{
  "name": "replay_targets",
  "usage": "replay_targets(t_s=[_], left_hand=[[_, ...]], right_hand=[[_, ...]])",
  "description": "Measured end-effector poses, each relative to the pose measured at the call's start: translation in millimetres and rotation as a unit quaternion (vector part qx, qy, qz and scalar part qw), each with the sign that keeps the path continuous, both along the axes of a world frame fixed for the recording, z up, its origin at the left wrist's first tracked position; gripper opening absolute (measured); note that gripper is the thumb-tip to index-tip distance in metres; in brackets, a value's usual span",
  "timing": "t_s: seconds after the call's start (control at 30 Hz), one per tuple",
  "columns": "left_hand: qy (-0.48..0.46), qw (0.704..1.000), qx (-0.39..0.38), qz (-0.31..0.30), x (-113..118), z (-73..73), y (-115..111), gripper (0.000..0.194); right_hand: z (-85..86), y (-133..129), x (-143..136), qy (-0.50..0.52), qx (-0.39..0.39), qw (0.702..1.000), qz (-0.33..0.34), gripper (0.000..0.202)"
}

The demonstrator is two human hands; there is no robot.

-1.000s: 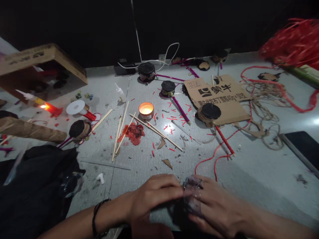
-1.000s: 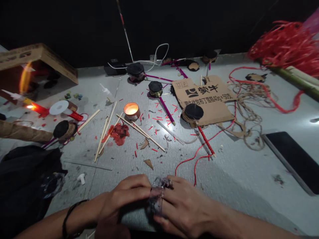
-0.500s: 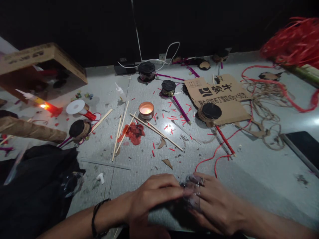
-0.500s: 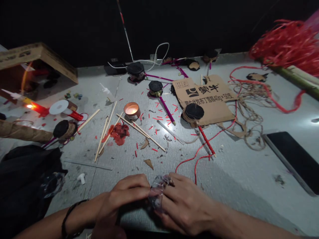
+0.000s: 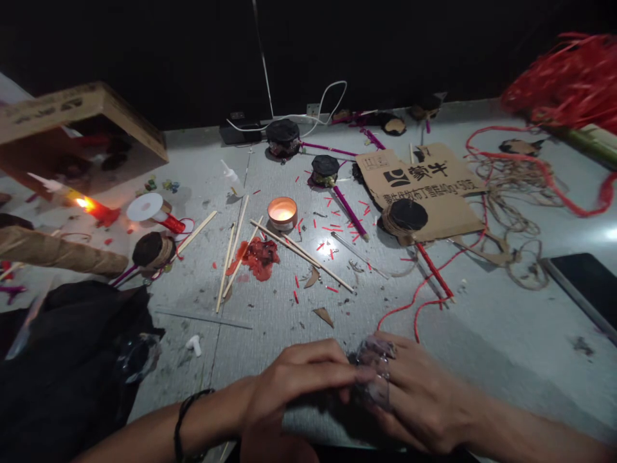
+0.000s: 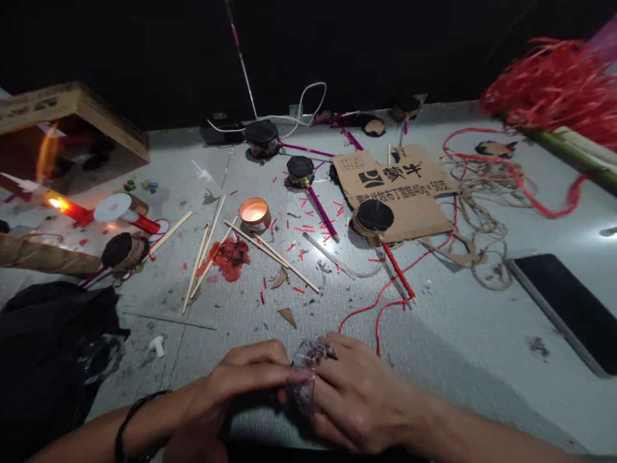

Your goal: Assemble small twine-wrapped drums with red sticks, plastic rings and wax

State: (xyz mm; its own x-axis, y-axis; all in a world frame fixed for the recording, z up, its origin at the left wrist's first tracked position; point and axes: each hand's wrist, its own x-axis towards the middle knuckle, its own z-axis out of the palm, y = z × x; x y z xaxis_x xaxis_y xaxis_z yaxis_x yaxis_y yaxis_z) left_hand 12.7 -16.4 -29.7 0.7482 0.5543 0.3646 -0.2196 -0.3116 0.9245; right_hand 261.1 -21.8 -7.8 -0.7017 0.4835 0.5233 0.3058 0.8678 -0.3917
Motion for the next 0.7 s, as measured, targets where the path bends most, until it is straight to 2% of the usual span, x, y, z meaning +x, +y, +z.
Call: replay_targets(t_s=[0.13, 0.23, 0.43, 0.7], left_hand=[[0.004, 0.996, -0.086, 0.020, -1.4, 22.2, -3.1, 0.088], [-0.003, 0.994, -0.107, 0.012, -1.2, 30.4, -3.1, 0.089], [-0.006, 0.992, -0.126, 0.002, 0.1, 33.9, -1.4, 0.084], [0.004, 0.996, -0.085, 0.000, -1.0, 28.6, -1.7, 0.076]], right_hand=[[-2.5, -1.6, 1.5, 0.001, -0.001, 1.000, 0.000, 0.016], [-2.9, -2.0, 3.3, 0.000, 0.004, 1.000, 0.005, 0.013], [-3.0, -1.3, 2.1, 0.004, -0.015, 1.000, 0.010, 0.012], [-3.9, -0.4, 1.5, 0.004, -0.001, 1.000, 0.009, 0.016]])
